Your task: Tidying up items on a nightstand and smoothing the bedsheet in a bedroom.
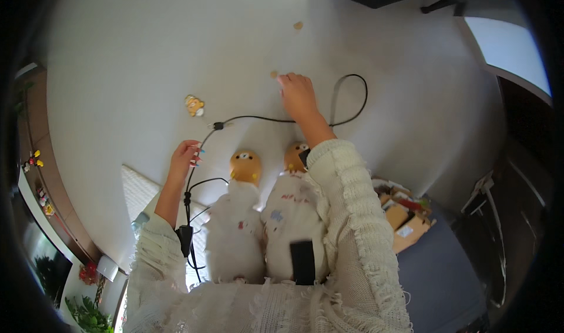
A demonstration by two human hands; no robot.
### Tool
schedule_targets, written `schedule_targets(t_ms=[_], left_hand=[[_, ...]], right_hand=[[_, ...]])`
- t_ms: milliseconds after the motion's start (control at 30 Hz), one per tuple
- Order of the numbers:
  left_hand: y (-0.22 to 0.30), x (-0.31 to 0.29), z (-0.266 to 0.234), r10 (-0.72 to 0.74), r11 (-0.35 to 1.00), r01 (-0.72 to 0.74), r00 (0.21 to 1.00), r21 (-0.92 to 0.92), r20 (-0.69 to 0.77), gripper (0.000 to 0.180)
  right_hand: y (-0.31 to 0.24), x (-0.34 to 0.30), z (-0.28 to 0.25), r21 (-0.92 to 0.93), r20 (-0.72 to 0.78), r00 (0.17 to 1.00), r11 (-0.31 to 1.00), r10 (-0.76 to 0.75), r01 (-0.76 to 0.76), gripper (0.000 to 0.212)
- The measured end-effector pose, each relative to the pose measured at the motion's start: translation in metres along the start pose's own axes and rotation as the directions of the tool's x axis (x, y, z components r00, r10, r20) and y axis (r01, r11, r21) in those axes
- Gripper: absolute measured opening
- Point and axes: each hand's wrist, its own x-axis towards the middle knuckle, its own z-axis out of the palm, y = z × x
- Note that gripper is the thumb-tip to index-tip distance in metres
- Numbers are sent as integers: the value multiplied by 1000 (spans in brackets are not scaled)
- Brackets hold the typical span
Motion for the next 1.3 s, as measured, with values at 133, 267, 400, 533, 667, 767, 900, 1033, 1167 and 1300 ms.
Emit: schedule_targets(t_ms=[133,267,400,533,667,767,900,1033,1167,1300], left_hand=[[-71,107,2,80,976,12,908,216,-412,44],[-56,159,33,143,945,38,845,324,-515,54],[-61,148,35,239,876,20,850,482,-469,57],[-42,149,40,199,865,112,818,489,-540,58],[-51,178,30,256,874,72,772,480,-582,57],[-50,179,20,328,896,-51,746,441,-579,45],[-64,184,7,108,994,-105,873,33,-476,38],[-45,174,18,131,988,-155,887,-19,-443,31],[-52,174,13,97,980,-162,899,-119,-426,27],[-51,166,21,119,967,-214,861,-140,-495,28]], right_hand=[[34,40,75,-3,-222,966,991,-135,137,22],[66,37,102,82,-213,965,981,-153,173,21],[58,34,104,102,-232,960,978,-153,181,20],[65,37,114,118,-325,931,970,-165,213,22],[72,35,118,121,-359,920,970,-156,211,22],[76,29,105,137,-269,957,979,-109,151,15],[82,43,81,151,-257,961,978,-100,142,11],[124,102,49,249,-558,811,968,173,-35,7],[124,135,44,247,-542,818,967,192,-63,9],[130,143,50,211,-431,868,963,246,-168,10]])
